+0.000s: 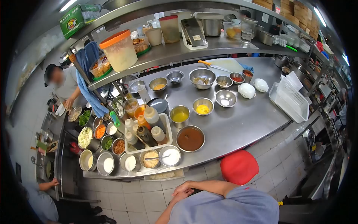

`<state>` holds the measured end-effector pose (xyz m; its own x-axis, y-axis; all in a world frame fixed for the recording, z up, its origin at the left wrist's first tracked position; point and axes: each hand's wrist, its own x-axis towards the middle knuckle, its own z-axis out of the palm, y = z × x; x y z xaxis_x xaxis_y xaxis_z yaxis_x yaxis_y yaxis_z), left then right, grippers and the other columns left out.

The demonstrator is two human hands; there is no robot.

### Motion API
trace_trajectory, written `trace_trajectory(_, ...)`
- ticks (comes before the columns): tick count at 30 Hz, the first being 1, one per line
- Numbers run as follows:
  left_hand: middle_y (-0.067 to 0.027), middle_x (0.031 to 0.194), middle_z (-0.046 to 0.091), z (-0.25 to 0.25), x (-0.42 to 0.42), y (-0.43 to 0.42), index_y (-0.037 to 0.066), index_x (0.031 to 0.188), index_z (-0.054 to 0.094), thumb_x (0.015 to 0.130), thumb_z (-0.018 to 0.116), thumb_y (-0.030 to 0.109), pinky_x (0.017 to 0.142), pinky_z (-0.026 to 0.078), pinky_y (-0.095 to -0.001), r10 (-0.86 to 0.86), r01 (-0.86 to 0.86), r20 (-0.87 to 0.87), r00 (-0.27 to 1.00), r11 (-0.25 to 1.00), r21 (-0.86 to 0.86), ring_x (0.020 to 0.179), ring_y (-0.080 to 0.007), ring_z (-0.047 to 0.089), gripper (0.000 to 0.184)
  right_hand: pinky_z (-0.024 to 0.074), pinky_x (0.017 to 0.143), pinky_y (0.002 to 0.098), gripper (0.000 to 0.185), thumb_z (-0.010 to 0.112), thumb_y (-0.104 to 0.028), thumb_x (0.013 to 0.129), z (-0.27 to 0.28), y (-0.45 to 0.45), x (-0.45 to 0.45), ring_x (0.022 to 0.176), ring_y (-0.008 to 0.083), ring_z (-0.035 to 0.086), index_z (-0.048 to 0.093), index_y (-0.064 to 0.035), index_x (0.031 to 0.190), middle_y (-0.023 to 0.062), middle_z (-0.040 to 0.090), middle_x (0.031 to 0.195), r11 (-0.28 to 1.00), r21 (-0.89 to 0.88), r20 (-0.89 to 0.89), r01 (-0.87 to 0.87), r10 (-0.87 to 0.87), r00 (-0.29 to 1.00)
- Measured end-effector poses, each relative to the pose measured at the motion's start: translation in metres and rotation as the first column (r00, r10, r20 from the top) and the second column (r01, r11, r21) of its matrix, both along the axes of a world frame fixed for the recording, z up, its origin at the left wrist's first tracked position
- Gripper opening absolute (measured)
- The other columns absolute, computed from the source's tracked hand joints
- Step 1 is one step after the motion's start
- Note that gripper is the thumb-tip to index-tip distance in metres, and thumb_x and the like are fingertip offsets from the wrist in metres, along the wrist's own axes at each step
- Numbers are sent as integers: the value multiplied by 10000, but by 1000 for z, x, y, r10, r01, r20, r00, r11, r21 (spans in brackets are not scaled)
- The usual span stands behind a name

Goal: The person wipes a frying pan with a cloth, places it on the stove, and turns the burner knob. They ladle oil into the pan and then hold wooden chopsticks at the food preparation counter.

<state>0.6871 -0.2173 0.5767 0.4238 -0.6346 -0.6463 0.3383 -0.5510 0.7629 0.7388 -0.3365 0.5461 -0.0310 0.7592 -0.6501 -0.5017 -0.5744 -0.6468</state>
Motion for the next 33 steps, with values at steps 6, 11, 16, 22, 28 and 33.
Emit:
trace_trajectory(6,-101,1114,598,2,7,-5,38,1109,603,894,558,244,902,431,-310,32,-32,0,999,999,24,1040,-163,544,301,233,292,336,484,423,-528,897,-6,8,1,311,139,328,544,-96,717,24,400,438,1000,3,139,-10,9,990)
trace_trajectory(11,-102,1121,595,0,8,-5,38,1111,601,894,557,246,907,428,-311,50,-50,1,999,998,40,1047,-164,541,304,266,263,373,540,409,-574,878,-28,15,6,285,213,381,564,-91,692,88,401,424,1000,-7,226,23,-21,974)
trace_trajectory(16,-103,1127,593,2,10,-8,37,1113,599,895,556,248,912,425,-312,48,-49,20,999,998,40,1053,-164,538,307,279,263,350,523,431,-551,877,7,1,15,291,184,395,574,-83,695,72,431,424,999,21,127,-32,29,992)
trace_trajectory(22,-105,1135,590,10,18,-15,36,1116,597,895,555,250,918,421,-313,10,-10,86,996,1000,-9,1061,-165,535,310,317,315,306,482,442,-515,892,-19,5,5,352,153,441,605,-66,825,69,540,555,994,63,159,84,-93,983)
trace_trajectory(28,-106,1143,587,12,12,-13,35,1119,595,896,555,252,924,417,-314,50,-45,109,993,998,-48,1069,-165,532,314,330,321,317,489,422,-531,901,57,-2,20,378,164,449,573,-71,972,82,551,649,999,-35,128,29,-24,991)
trace_trajectory(33,-107,1149,584,14,7,-9,35,1121,593,897,554,254,929,414,-315,106,-99,114,988,993,-66,1075,-166,529,317,280,268,330,483,403,-533,907,85,7,24,324,172,420,549,-81,996,85,520,597,990,-112,61,-85,92,994)
